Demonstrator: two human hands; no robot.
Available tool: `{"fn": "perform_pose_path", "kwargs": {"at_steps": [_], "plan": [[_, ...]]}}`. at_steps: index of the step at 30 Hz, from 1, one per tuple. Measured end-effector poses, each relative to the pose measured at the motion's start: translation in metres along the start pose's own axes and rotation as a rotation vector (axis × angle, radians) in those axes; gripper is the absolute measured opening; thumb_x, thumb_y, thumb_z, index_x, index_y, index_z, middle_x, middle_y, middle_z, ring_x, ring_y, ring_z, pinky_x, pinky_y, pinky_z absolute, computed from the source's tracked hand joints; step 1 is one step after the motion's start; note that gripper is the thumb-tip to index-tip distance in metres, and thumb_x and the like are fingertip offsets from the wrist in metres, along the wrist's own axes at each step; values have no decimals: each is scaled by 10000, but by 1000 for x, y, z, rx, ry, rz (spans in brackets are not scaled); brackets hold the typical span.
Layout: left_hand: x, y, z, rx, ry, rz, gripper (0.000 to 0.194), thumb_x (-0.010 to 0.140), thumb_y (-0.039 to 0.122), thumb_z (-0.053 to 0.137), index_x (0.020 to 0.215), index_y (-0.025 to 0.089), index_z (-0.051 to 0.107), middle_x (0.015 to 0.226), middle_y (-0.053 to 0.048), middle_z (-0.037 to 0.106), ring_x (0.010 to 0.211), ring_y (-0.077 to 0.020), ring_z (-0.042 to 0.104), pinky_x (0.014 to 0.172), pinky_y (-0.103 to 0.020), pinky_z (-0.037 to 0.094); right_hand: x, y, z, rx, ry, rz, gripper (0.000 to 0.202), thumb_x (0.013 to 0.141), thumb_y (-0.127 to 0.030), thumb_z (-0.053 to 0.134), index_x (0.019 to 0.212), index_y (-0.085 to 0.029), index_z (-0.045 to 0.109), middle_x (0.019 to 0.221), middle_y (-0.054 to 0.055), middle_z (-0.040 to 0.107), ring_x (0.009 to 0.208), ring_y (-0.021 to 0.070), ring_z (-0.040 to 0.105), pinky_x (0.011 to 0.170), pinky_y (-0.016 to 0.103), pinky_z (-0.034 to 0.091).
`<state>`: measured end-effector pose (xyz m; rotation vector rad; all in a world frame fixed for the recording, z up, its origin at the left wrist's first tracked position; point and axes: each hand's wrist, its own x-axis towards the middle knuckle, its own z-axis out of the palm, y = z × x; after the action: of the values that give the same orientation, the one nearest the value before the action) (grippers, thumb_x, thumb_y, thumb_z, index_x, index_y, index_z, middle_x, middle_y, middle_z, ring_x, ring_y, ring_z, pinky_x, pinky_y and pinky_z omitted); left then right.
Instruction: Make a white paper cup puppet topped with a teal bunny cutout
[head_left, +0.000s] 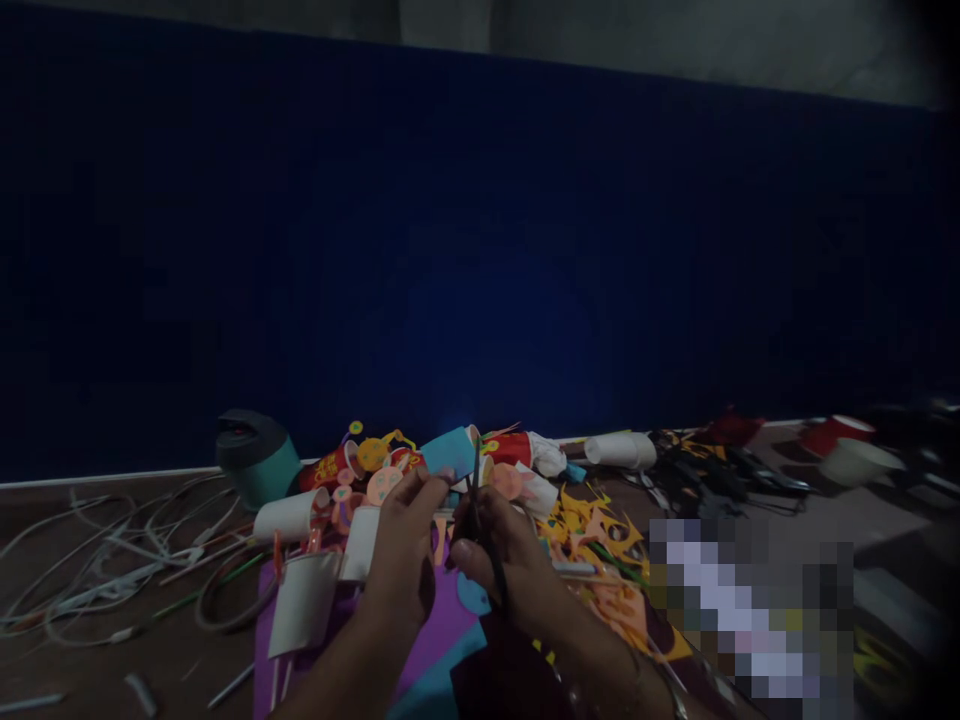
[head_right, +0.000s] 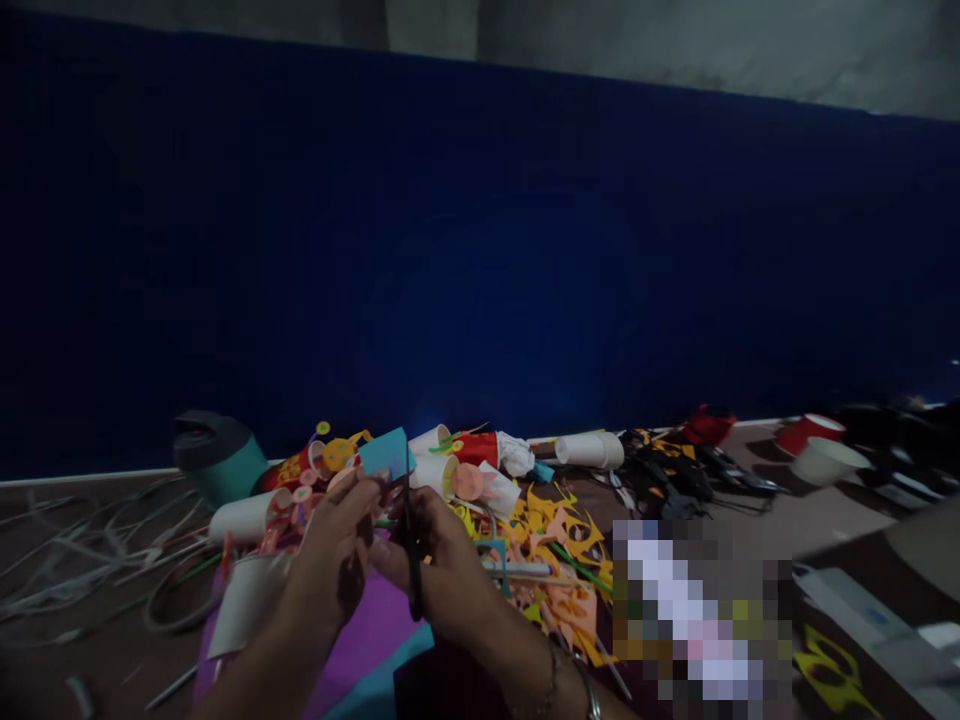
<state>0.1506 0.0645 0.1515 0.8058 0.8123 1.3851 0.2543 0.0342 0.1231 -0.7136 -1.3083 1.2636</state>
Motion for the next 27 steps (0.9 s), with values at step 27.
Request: {"fn": "perform_pose_path", "kwargs": {"at_steps": [27], "plan": [[-11, -1, 0, -124, -38, -82, 161, 701, 224, 732, 677, 175, 581, 663, 34, 625, 629, -90, 580, 632, -186, 472, -3, -10, 2, -26, 89, -17, 242, 780, -359, 686, 875, -195, 536, 727, -38, 519, 584, 83, 519, 527, 190, 422]]}}
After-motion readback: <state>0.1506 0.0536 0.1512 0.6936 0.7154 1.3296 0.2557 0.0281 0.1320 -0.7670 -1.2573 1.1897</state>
